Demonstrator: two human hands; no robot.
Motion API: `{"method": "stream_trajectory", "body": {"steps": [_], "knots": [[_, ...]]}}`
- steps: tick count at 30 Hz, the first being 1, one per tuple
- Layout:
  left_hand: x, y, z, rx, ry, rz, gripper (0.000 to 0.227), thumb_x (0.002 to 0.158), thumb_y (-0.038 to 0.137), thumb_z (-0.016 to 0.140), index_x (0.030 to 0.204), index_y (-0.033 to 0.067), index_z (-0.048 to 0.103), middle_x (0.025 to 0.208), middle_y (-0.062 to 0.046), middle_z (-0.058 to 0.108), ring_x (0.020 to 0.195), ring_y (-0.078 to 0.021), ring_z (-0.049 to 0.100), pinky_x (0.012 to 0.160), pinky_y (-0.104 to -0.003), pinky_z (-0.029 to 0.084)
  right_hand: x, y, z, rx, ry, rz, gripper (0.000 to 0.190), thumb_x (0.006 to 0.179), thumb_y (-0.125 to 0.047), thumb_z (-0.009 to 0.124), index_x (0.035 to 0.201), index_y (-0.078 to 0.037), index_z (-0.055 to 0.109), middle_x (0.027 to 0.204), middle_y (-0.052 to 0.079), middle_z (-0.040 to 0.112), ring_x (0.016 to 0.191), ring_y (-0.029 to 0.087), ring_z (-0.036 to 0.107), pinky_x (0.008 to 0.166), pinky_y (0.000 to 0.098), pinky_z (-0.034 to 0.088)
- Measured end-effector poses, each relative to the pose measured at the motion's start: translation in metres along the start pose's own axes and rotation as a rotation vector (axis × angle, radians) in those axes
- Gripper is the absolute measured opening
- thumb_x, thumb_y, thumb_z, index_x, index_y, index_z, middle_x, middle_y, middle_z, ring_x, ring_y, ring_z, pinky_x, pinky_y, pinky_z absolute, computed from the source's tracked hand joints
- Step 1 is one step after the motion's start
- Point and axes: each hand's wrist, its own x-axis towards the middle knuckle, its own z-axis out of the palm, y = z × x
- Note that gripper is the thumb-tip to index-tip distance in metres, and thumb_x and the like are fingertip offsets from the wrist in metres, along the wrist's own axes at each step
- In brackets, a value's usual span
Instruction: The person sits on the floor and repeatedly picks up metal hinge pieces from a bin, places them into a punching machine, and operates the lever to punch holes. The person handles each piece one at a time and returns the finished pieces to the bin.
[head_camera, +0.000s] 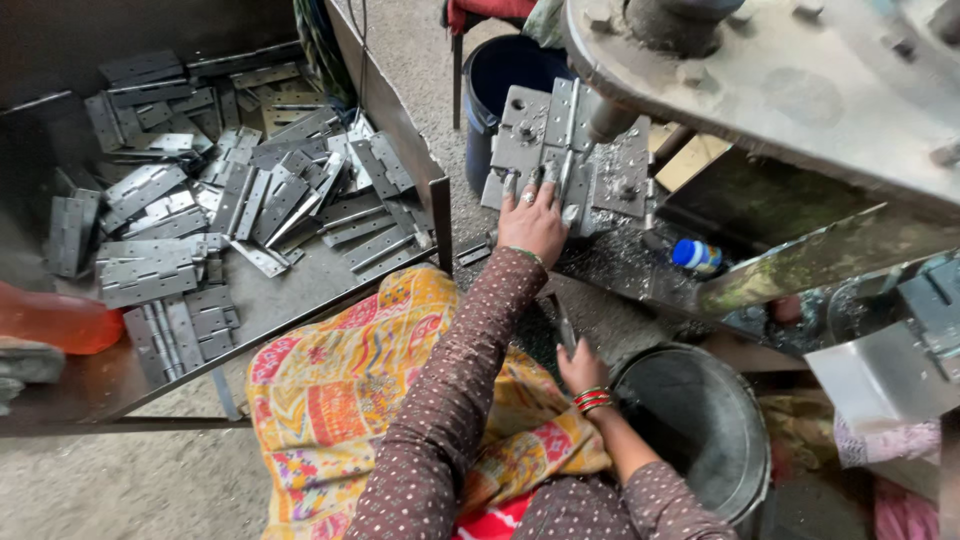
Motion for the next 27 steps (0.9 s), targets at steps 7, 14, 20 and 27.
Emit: {"method": "stream_trajectory", "body": {"steps": [7, 14, 20, 27], "knots": [[-0.005, 0.000, -0.011, 0.051, -0.141, 0.015, 0.041, 0.099, 0.023, 0.044, 0.132, 0.0032, 0.060, 0.146, -0.012, 0.052, 0.133, -0.0289, 0.050, 0.114, -0.060, 0.032, 0.007, -0.007, -0.067, 0.058, -0.311, 0.081, 0.046, 0.095, -0.051, 0.058, 0.103, -0.005, 0.059, 0.079, 0.020, 0.073, 0.071, 0.040, 0.073, 0.063, 0.0519, 0.058], [0.028, 0.006, 0.008, 0.087, -0.153, -0.042, 0.032, 0.104, 0.019, 0.044, 0.122, 0.0034, 0.066, 0.146, -0.014, 0.053, 0.137, -0.0287, 0.049, 0.119, -0.055, 0.034, 0.007, -0.008, -0.086, -0.086, -0.303, -0.006, 0.050, 0.099, -0.052, 0.057, 0.102, -0.002, 0.058, 0.076, 0.021, 0.071, 0.067, 0.038, 0.074, 0.061, 0.0493, 0.059], [0.019, -0.002, 0.020, 0.121, 0.036, 0.009, 0.038, 0.097, 0.019, 0.047, 0.125, 0.0000, 0.065, 0.141, -0.014, 0.055, 0.132, -0.0298, 0.052, 0.114, -0.056, 0.035, -0.002, 0.003, -0.004, 0.054, 0.049, -0.095, 0.044, 0.092, -0.049, 0.065, 0.095, -0.004, 0.063, 0.085, 0.025, 0.071, 0.081, 0.047, 0.069, 0.070, 0.0557, 0.055], [0.013, 0.000, 0.009, 0.075, -0.098, -0.003, 0.034, 0.100, 0.018, 0.044, 0.121, 0.0040, 0.067, 0.143, -0.014, 0.054, 0.134, -0.0306, 0.051, 0.115, -0.055, 0.034, 0.005, -0.011, -0.084, 0.075, -0.253, -0.020, 0.049, 0.088, -0.053, 0.065, 0.096, -0.005, 0.064, 0.075, 0.017, 0.071, 0.066, 0.035, 0.072, 0.063, 0.0473, 0.057]]}}
